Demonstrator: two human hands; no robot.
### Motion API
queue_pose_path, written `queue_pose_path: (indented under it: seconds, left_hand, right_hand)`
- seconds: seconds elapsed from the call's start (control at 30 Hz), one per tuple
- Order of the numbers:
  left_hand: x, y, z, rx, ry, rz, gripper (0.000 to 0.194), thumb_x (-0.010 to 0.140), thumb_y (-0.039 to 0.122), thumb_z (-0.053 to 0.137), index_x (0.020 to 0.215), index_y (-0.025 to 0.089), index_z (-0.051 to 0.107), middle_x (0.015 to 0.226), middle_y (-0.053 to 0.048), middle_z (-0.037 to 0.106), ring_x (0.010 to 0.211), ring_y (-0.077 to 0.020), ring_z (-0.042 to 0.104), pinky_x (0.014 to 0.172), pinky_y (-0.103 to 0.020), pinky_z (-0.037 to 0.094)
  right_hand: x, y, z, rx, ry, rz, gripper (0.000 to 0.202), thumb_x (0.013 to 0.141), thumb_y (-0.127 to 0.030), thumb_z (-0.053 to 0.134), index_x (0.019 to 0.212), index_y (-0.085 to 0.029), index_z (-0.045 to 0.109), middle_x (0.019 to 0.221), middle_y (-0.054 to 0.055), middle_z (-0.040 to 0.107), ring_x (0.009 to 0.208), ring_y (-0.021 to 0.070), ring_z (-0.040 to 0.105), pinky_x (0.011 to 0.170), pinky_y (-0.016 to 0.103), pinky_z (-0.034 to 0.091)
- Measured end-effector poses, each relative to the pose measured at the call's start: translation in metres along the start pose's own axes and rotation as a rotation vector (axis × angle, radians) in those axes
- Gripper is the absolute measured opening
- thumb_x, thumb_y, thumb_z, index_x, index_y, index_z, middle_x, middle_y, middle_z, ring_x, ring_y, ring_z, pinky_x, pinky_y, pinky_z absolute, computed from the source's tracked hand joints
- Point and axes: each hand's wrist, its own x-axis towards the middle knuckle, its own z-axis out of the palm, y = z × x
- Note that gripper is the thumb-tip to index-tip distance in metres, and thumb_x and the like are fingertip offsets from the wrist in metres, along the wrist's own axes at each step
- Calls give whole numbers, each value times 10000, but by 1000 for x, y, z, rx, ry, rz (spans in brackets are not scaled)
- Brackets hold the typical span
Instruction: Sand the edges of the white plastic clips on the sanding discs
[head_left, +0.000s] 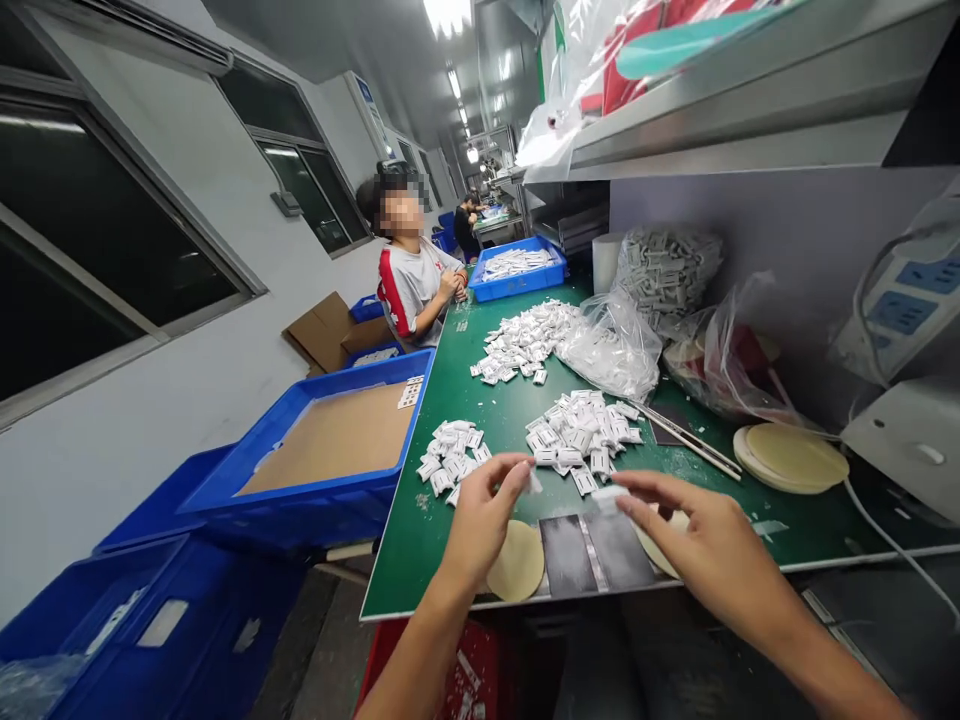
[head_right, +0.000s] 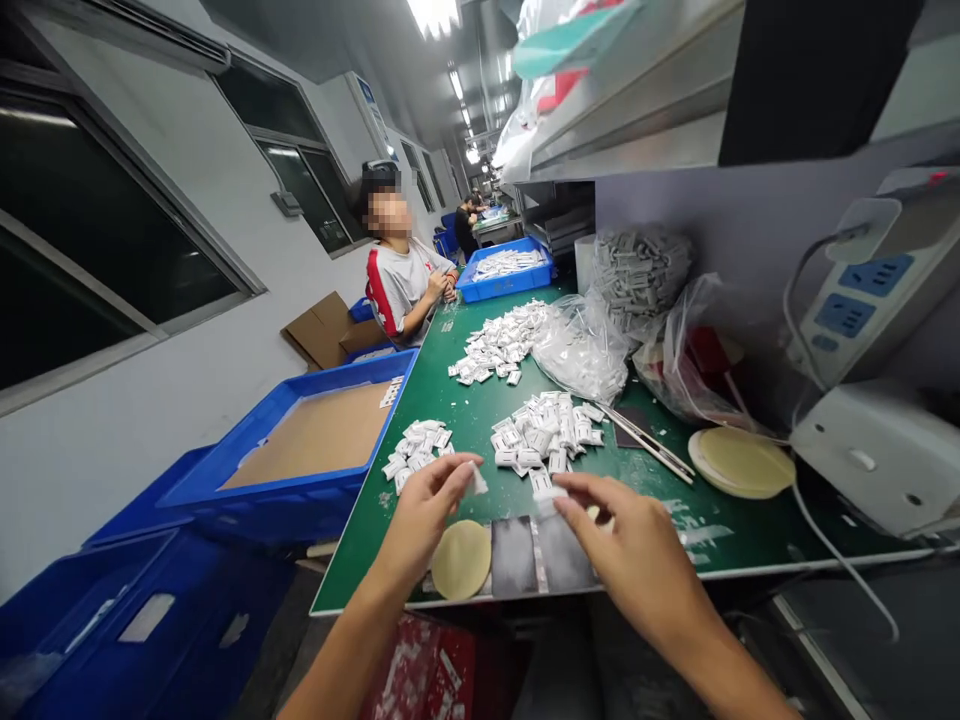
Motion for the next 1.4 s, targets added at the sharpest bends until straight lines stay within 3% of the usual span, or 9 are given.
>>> queue_pose_path:
  seconds: [0.17,0.33,0.43,0.53,0.77,0.87,1.1,1.27,1.4]
  left_hand:
    - [79,-6,26,227,-80,176,262,896,400,623,905,185,773,946,-66,719,915,-211,639,819,-295,487]
    - [111,-20,21,366,-34,207,249,885,328,642,1069,208,758,1079,-89,703,894,-215,649,881,-348,489]
    - [114,-28,-1,436,39,174,309,932,328,570,1170,182,702,1134,-112,696,876,-226,654,881,-375,485]
    - [107,-33,-13,499,14,146,425,921,365,590,1300,173,616,1151,-124,705,950,-265,669,879,-383,480]
    - [81,-28,3,634,-257,177,1086,636,644,804,1517,183,367,1378,-215,581,1257,-414,563,981,-426,441]
    - [78,-29,6,652,-305,175,1193,533,578,889,1526,199,347,1406,-226,540,1291,-434,528,1006,-432,428]
    - [84,-37,1,602,-317,164,1276,510,456,937,1567,198,271,1444,-245,489,1305,-449,512,1009,-456,439]
    - [95,-44,-10,530,-275,173,1123,591,527,886,1531,218,354,1440,-185,524,1270,-371,560,1004,-410,459]
    - [101,-45,-14,501,-112,171,595,886,465,673,1388,187,517,1285,-127,636,1158,-273,622,979,-442,501]
  right_hand:
    - [70,9,24,-186,1,-144,265,953,-307,551,1120,-239,746,1096,45,768,1008,227,690,898,353,535]
    - [91,22,24,-413,-51,-247,380,965,-274,495,1306,-242,659,1347,88,650,1247,293,556,1067,468,417]
    - [94,38,12,-499,-48,-215,473,1018,-344,379,1405,-139,560,1406,162,589,1289,309,528,1087,475,402]
    - [100,54,8,-555,-115,-180,535,1020,-436,371,1373,-90,575,1344,204,627,1243,349,567,1054,503,426]
    - [111,63,32,-612,-207,-203,485,1036,-444,370,1325,-131,601,1356,190,621,1309,315,531,1088,496,401]
    - [116,59,39,-598,-223,-249,397,1018,-407,484,1309,-159,593,1359,142,609,1284,283,546,1073,525,422]
    - [140,53,43,-580,-161,-253,354,966,-373,607,1267,-186,600,1297,98,612,1126,243,620,953,483,524]
    - [157,51,55,-569,-94,-205,355,960,-375,616,1256,-178,601,1263,94,621,1069,229,638,900,453,550]
    - [139,42,46,-554,-15,-230,340,960,-379,618,1234,-177,613,1253,90,628,1067,225,640,908,455,546]
